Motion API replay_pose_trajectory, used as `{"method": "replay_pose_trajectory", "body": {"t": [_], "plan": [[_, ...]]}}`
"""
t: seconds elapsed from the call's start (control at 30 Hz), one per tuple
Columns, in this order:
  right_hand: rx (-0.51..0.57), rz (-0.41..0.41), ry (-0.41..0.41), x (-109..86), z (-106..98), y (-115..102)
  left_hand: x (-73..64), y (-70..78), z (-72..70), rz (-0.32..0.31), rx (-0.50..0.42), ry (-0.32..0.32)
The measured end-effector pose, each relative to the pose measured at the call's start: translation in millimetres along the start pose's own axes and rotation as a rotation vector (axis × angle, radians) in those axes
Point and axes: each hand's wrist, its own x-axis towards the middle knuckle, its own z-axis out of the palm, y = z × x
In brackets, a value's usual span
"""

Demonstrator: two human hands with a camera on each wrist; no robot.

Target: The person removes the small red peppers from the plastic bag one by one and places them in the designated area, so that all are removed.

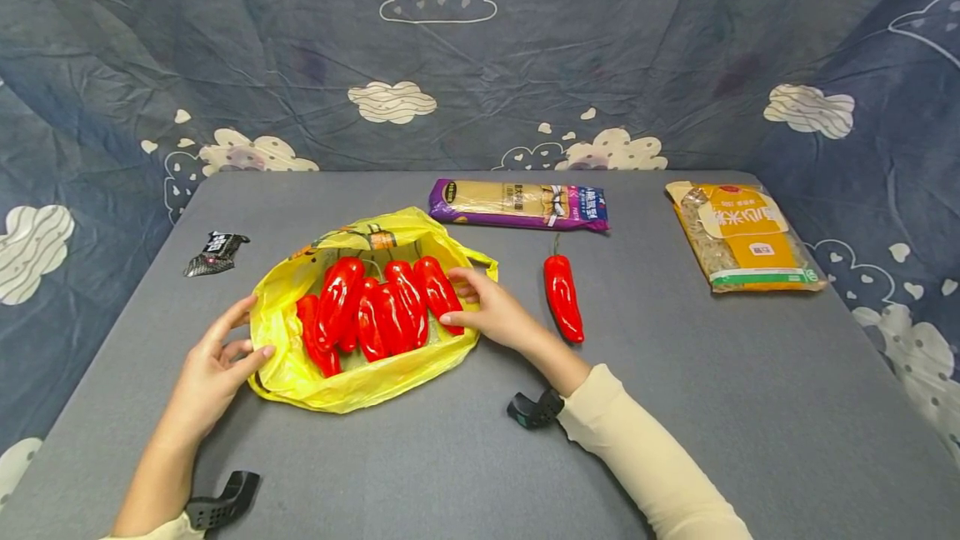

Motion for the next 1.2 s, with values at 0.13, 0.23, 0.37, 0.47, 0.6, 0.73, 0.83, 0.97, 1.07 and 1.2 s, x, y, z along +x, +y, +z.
{"method": "replay_pose_trajectory", "body": {"t": [0.13, 0.23, 0.37, 0.47, 0.6, 0.73, 0.83, 0.97, 1.07, 1.2], "plan": [[-0.063, 0.014, -0.022, 4.0, 2.7, -1.5, -0.2, 0.3, 0.2, -0.003, 0.021, 0.000], [-0.090, 0.007, -0.033, 6.3, 4.1, -3.5, -0.1, 1.0, 0.4, -0.004, 0.038, 0.001], [-0.101, -0.020, -0.040, 7.7, 5.6, -5.5, -0.4, 1.3, 0.6, 0.000, 0.035, 0.001], [-0.106, -0.033, -0.034, 7.4, 6.2, -5.6, -0.4, 1.6, 0.7, 0.003, 0.003, -0.003], [-0.063, -0.035, -0.029, 6.2, 5.6, -5.1, -0.2, 1.7, 0.4, 0.008, -0.017, -0.004], [0.038, -0.028, -0.044, 4.6, 3.7, -5.1, 0.1, 1.0, 0.2, 0.010, -0.005, -0.005], [0.102, -0.008, -0.059, 1.9, 1.9, -7.7, 0.0, -0.1, -0.3, 0.012, 0.001, -0.007], [0.166, 0.027, -0.078, -8.4, -5.0, -24.7, -0.3, -1.3, -0.8, 0.012, -0.006, -0.008], [0.178, 0.036, -0.106, -17.1, -12.0, -31.6, -0.3, -1.5, -0.7, 0.011, -0.007, -0.006], [0.138, 0.049, -0.161, -31.8, -24.7, -29.7, 0.0, -1.4, -0.3, 0.004, -0.014, -0.009]]}}
